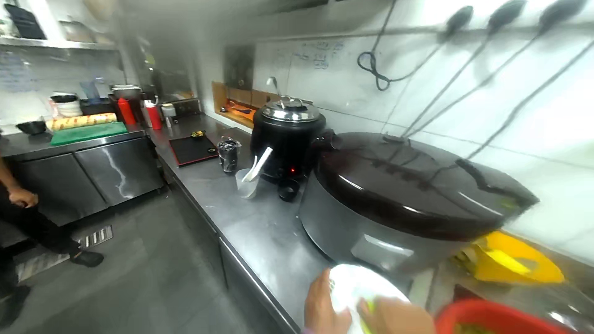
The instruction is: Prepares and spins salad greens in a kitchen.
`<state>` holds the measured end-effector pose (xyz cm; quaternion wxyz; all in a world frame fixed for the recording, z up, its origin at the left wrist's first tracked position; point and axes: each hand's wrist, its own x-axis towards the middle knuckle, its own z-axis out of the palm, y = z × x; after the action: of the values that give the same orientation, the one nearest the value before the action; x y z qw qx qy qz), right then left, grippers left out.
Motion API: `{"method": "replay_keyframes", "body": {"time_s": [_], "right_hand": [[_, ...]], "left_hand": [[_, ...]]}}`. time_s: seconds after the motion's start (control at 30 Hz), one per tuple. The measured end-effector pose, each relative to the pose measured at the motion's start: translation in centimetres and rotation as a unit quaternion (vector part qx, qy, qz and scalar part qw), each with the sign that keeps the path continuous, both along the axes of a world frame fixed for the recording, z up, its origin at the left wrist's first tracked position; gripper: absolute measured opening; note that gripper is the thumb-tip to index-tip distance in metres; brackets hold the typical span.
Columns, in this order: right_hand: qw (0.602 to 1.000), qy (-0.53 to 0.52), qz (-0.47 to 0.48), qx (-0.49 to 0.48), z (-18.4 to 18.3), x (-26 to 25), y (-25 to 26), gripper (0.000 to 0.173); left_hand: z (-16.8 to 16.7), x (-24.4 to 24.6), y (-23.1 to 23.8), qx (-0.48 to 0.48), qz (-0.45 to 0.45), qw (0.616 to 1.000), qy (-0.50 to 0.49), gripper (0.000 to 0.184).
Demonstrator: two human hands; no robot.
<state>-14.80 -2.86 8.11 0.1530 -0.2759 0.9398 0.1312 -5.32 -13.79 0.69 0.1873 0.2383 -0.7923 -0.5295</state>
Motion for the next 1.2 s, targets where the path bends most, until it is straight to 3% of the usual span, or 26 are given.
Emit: {"method": "replay_keyframes", "body": {"time_s": [0.13,0.27,0.37,0.5,0.63,0.73,0.87,1.0,1.1,1.2], "right_hand": [[0.996,0.048,-0.074,-0.001,-1.0,-3.5,2.7,0.072],[0.999,0.008,-0.020,-0.040,-0.8,0.7,6.6,0.070],[0.999,-0.037,0.015,-0.036,-0.2,3.3,4.3,0.070],[0.999,-0.050,-0.019,-0.008,0.6,-0.5,0.7,0.068],[0.997,-0.002,-0.076,-0.011,-0.1,-3.3,4.1,0.073],[0.998,-0.002,-0.058,-0.020,-0.6,-0.8,7.1,0.072],[0.997,-0.073,-0.010,-0.036,0.1,2.5,4.7,0.069],[0.997,-0.054,-0.013,-0.047,0.0,-1.0,1.5,0.068],[0.997,-0.031,-0.074,-0.023,0.3,-3.3,3.3,0.070],[0.996,-0.014,-0.084,-0.030,-0.3,-1.4,6.7,0.069]], "left_hand": [[-0.4,-0.5,0.9,0.009,0.052,0.999,-0.006,0.082],[-0.4,-0.4,1.1,0.005,0.063,0.998,-0.008,0.080],[-0.4,-0.4,0.4,-0.019,0.006,1.000,-0.016,0.081],[-1.0,-0.3,-0.1,-0.035,-0.019,0.999,0.003,0.084],[-1.4,-0.6,1.2,-0.016,0.054,0.998,0.034,0.082],[-1.3,-0.6,1.7,-0.016,0.056,0.998,0.027,0.081],[-1.3,-0.6,1.2,-0.043,0.026,0.999,0.016,0.081],[-1.4,-0.4,0.5,-0.047,0.006,0.999,0.012,0.082],[-1.2,-0.6,1.3,-0.027,0.037,0.999,0.005,0.081],[-1.1,-0.8,1.8,-0.011,0.057,0.998,0.005,0.079]]}}
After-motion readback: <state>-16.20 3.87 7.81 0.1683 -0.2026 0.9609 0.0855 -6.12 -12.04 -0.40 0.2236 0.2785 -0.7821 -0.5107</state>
